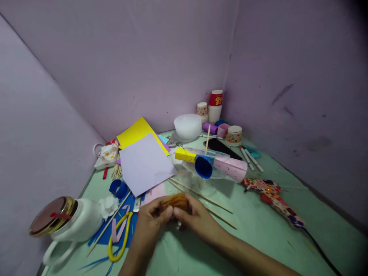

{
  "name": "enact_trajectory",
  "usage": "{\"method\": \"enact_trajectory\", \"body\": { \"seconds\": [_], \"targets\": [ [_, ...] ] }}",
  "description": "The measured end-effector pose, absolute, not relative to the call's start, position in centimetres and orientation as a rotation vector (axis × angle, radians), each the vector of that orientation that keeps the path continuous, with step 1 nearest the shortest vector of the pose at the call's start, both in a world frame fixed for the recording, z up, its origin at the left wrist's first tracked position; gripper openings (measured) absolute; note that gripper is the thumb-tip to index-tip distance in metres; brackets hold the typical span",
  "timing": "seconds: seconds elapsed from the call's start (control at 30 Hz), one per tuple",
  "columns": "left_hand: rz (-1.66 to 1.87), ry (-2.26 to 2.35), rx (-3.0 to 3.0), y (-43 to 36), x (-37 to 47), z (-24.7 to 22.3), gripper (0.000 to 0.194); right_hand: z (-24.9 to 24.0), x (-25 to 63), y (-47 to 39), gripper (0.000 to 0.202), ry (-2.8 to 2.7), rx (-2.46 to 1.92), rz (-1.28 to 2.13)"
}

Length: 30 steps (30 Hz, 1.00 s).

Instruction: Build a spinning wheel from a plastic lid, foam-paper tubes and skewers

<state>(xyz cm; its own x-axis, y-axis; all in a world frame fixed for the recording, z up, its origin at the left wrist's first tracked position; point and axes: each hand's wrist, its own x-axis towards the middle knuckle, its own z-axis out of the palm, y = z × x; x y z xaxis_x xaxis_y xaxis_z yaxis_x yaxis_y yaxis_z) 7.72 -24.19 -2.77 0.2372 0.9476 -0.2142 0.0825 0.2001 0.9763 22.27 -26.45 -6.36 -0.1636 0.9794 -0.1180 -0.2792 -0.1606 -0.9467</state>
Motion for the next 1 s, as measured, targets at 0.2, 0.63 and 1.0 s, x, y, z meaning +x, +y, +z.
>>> {"method": "enact_trajectory", "body": {
  "seconds": [0.2, 0.63, 1.0],
  "targets": [
    [0.543, 1.211, 1.437, -22.6, 3.1, -1.9, 0.025, -5.9, 23.7, -27.8, 0.027, -1.34, -1.282, 0.802],
    [0.287, 1.179, 1.451, -23.3, 3.1, -1.8, 0.016, -6.5, 23.6, -27.9, 0.041, -1.655, -1.368, 0.485],
    [0.431, 1.118, 1.362, -22.8, 2.5, -2.3, 0.02, -6.5, 23.8, -26.7, 0.016, -0.922, -1.237, 1.38]
  ]
}}
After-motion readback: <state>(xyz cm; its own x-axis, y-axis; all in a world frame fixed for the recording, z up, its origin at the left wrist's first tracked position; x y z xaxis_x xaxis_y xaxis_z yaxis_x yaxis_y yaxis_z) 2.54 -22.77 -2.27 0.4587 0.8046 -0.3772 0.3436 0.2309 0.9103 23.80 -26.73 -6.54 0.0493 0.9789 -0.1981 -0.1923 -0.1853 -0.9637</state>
